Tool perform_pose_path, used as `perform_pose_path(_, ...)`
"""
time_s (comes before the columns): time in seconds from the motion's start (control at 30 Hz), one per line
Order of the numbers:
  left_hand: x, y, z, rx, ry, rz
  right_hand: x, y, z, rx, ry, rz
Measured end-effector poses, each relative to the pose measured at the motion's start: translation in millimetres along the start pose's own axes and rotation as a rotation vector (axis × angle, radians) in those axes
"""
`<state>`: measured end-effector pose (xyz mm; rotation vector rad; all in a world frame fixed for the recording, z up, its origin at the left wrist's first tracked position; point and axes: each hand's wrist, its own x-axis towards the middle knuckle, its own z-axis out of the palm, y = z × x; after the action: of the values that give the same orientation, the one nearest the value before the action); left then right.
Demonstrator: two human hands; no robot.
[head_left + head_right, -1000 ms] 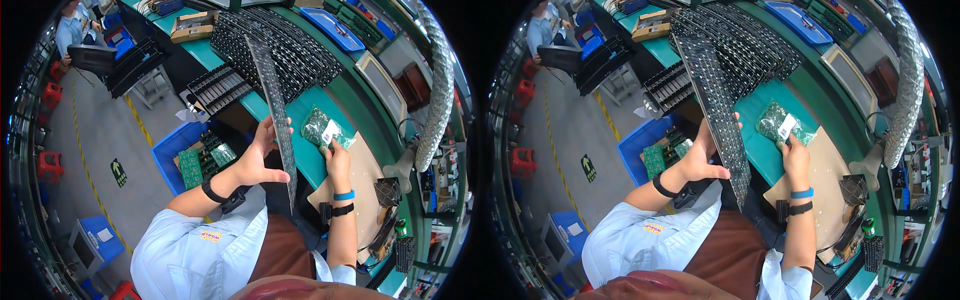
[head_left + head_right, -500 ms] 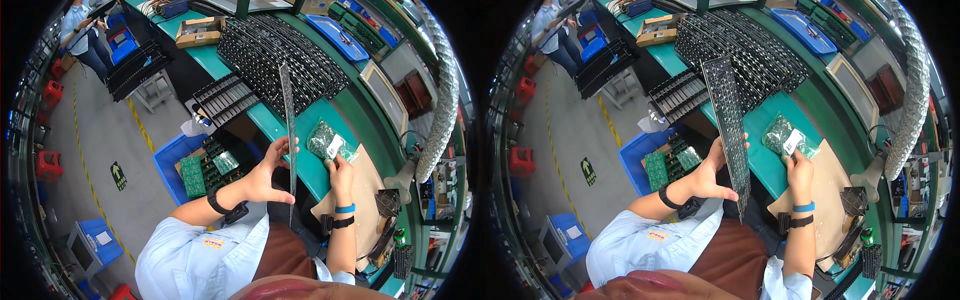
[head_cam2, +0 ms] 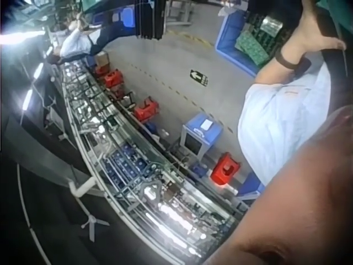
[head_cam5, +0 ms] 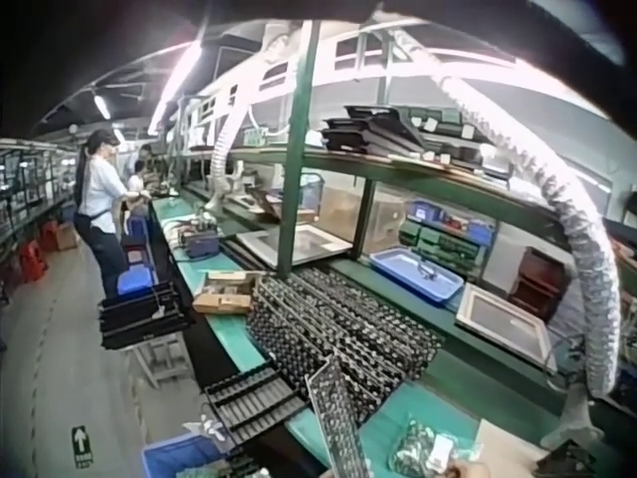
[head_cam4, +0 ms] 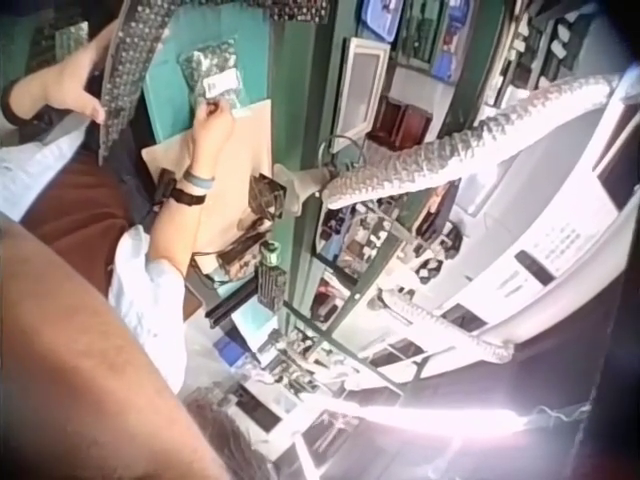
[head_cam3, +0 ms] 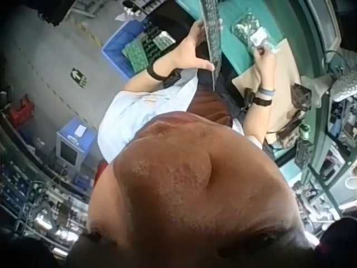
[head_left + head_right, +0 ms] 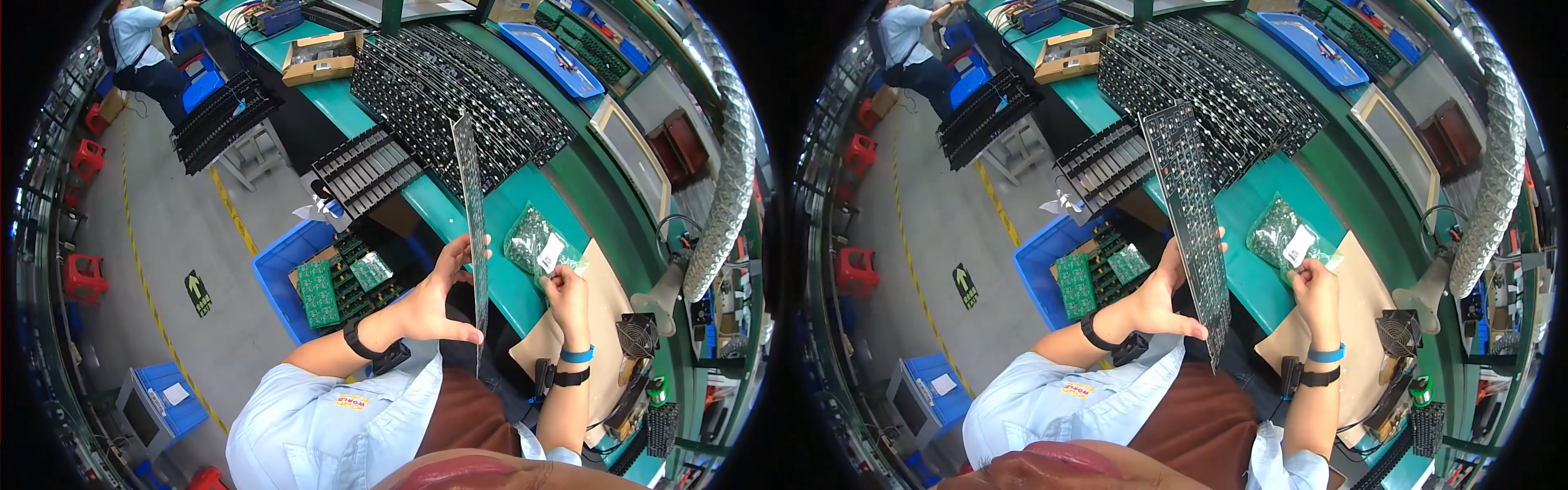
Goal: Soldering components onto a flexible printed circuit board at an electronics assembly station.
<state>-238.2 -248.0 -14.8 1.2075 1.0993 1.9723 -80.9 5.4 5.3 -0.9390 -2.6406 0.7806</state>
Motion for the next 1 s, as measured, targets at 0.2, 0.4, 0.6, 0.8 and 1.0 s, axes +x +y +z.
perform_pose_path(0.2,4,-3,-1,0.003,-0.009,0.01,0,-4,-8,0.016,0.024,-0.024)
perform_pose_path(0.4,4,-6,0,0.021,-0.009,0.015,-3,-3,-10,-0.047,0.107,-0.066)
perform_pose_path(0.6,10,-10,13,-0.037,-0.017,-0.012,-8,18,-12,-0.093,0.166,-0.161)
perform_pose_path(0.8,43,-44,37,0.037,0.029,0.012,27,67,-19,0.002,0.297,-0.246)
perform_pose_path(1.0,59,-63,78,0.187,-0.029,0.023,12,108,-35,0.188,0.357,-0.11)
